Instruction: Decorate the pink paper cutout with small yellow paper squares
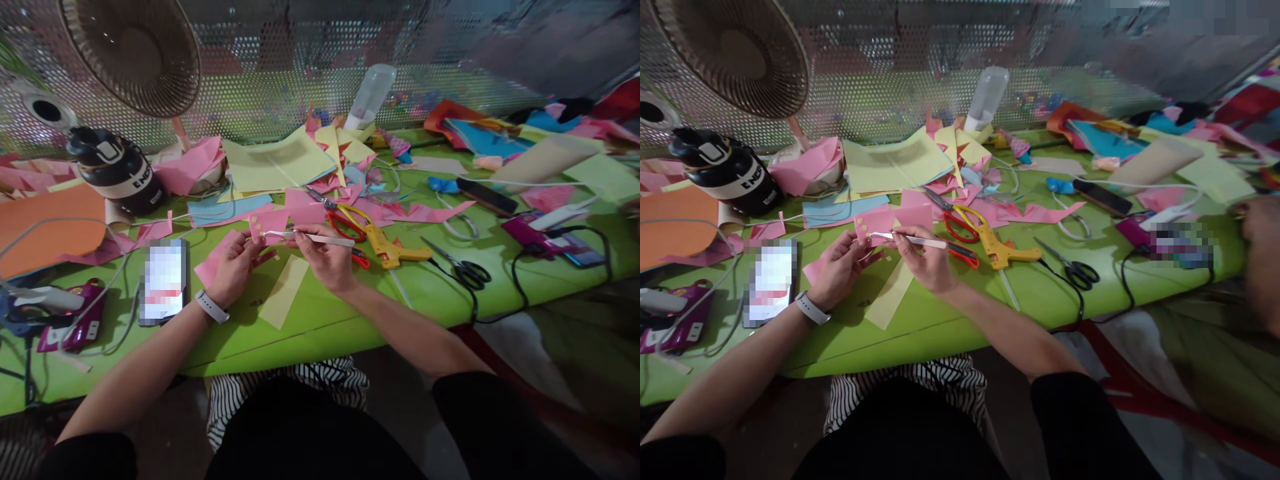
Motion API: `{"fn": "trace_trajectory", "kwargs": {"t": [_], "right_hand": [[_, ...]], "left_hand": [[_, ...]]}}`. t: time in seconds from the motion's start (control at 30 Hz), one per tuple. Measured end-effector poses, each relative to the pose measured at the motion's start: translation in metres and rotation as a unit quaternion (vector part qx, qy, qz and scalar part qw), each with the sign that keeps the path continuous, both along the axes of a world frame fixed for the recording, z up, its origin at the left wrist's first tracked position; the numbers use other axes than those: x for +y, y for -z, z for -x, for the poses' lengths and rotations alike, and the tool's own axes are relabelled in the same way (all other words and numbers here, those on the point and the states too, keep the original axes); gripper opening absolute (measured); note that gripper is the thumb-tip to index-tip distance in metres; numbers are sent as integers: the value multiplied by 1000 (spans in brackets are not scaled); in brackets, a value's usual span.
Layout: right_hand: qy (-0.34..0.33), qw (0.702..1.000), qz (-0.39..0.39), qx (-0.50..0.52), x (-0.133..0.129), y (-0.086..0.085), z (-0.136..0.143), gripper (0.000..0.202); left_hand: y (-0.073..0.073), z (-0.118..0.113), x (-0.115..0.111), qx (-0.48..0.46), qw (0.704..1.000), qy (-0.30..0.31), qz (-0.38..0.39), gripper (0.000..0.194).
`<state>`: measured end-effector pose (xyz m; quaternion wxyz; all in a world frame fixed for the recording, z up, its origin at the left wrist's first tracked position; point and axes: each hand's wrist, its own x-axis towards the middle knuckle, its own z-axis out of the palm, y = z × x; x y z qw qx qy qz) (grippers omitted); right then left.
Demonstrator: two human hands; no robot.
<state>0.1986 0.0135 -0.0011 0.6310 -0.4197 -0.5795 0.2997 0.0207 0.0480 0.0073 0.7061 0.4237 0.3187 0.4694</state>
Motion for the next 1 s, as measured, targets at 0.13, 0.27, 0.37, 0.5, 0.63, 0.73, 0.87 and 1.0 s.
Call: {"fn": "trace_trajectory", "kwargs": {"t": [0.13, 0.27, 0.37, 0.5, 0.63, 0.73, 0.87, 1.0], "right_hand": [[39, 998, -48, 2, 2, -12, -11, 24], [138, 984, -104, -37, 9, -30, -36, 26], [124, 983, -67, -114, 17, -36, -53, 31], [31, 985, -4, -172, 23, -32, -59, 43], [8, 987, 15, -158, 23, -27, -56, 34], [-2, 990, 17, -137, 21, -25, -52, 35], [-12, 991, 22, -129, 20, -22, -49, 36], [-29, 992, 26, -118, 19, -22, -49, 35]], "left_hand": [[0, 2, 4, -10, 1000, -26, 9, 20], [-1, 5, 6, 10, 999, -39, -1, 20], [-3, 6, 7, 21, 999, -46, -7, 19], [-5, 8, 8, 23, 999, -47, -3, 18], [-4, 10, 11, 11, 999, -39, 11, 20], [-4, 10, 11, 16, 998, -50, 16, 26], [-5, 10, 10, 87, 995, -47, -26, 34], [-5, 14, 10, 83, 995, -38, -46, 41]]}}
